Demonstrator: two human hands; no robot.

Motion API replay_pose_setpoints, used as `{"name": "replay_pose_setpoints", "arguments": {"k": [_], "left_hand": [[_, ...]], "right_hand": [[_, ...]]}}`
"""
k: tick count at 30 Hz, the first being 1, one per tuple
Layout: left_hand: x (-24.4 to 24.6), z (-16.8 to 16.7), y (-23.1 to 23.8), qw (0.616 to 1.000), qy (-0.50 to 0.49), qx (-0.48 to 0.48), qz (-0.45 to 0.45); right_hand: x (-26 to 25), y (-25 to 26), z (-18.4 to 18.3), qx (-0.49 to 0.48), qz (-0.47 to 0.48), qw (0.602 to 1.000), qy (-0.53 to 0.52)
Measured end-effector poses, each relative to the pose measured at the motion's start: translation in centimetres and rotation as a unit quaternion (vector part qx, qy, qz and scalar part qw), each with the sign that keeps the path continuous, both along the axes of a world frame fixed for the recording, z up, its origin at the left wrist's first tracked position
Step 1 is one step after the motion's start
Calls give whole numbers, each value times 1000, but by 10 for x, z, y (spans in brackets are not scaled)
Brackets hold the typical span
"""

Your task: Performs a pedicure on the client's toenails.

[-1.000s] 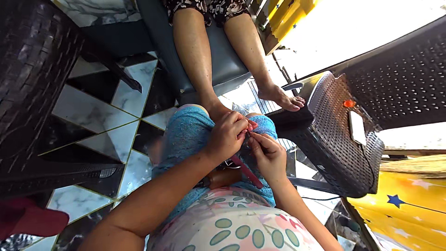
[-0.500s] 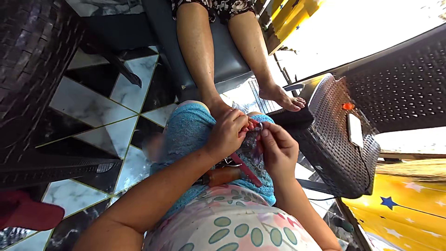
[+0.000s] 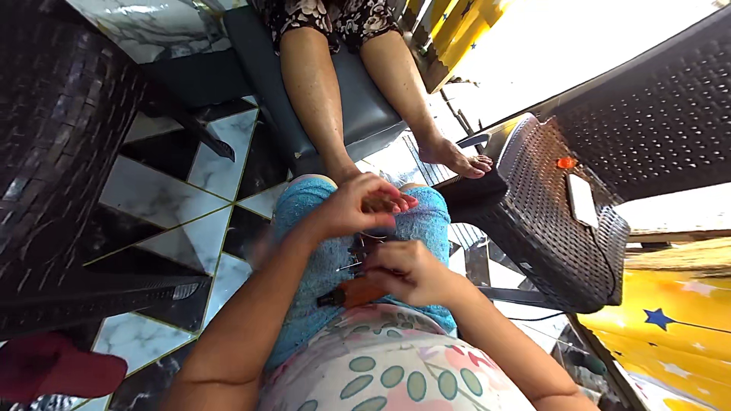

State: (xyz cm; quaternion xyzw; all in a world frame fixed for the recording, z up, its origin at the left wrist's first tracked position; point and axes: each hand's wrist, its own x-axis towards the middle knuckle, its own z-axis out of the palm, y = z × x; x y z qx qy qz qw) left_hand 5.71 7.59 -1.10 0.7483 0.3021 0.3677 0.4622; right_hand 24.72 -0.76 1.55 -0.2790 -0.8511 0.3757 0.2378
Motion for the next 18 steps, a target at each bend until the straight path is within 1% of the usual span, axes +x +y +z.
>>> {"name": "replay_pose_setpoints", "arguments": {"k": [1, 2, 3, 5, 6, 7, 8, 9, 11, 12, 13, 14, 15, 16, 17, 18], "left_hand": [[-3, 6, 5, 1000, 7, -26, 13], [-1, 8, 10, 998, 40, -27, 40], [6, 7, 12, 993, 101, -9, 65], [28, 7, 5, 970, 235, 16, 61], [37, 8, -5, 962, 268, 36, 41], [42, 12, -16, 960, 276, 53, 7], [41, 17, -24, 965, 250, 60, -42], [36, 24, -30, 974, 197, 56, -97], [20, 42, -31, 983, 34, -6, -179], [13, 51, -27, 978, -36, -59, -196], [8, 54, -20, 977, -76, -88, -180], [6, 54, -12, 988, -63, -72, -119], [4, 51, -3, 997, -11, -41, -64], [1, 46, 6, 997, 64, -4, -40], [1, 38, 12, 991, 121, 35, -40], [3, 29, 13, 985, 153, 68, -46]], "right_hand": [[-6, -8, 1, 49, 24, 995, -88], [-14, -15, 0, 91, 35, 984, -151], [-21, -21, -3, 124, 39, 973, -189], [-32, -27, -12, 175, 40, 963, -203], [-36, -29, -15, 200, 35, 958, -201], [-38, -30, -18, 222, 27, 955, -194], [-38, -32, -19, 238, 23, 953, -184], [-37, -33, -20, 243, 28, 954, -172], [-35, -35, -23, 222, 58, 959, -169], [-36, -35, -24, 211, 69, 958, -179], [-37, -36, -25, 206, 72, 956, -195], [-39, -36, -23, 195, 75, 954, -215], [-40, -36, -20, 182, 79, 952, -234], [-40, -36, -15, 168, 86, 949, -252], [-39, -36, -11, 154, 95, 947, -267], [-36, -36, -7, 141, 102, 945, -275]]}}
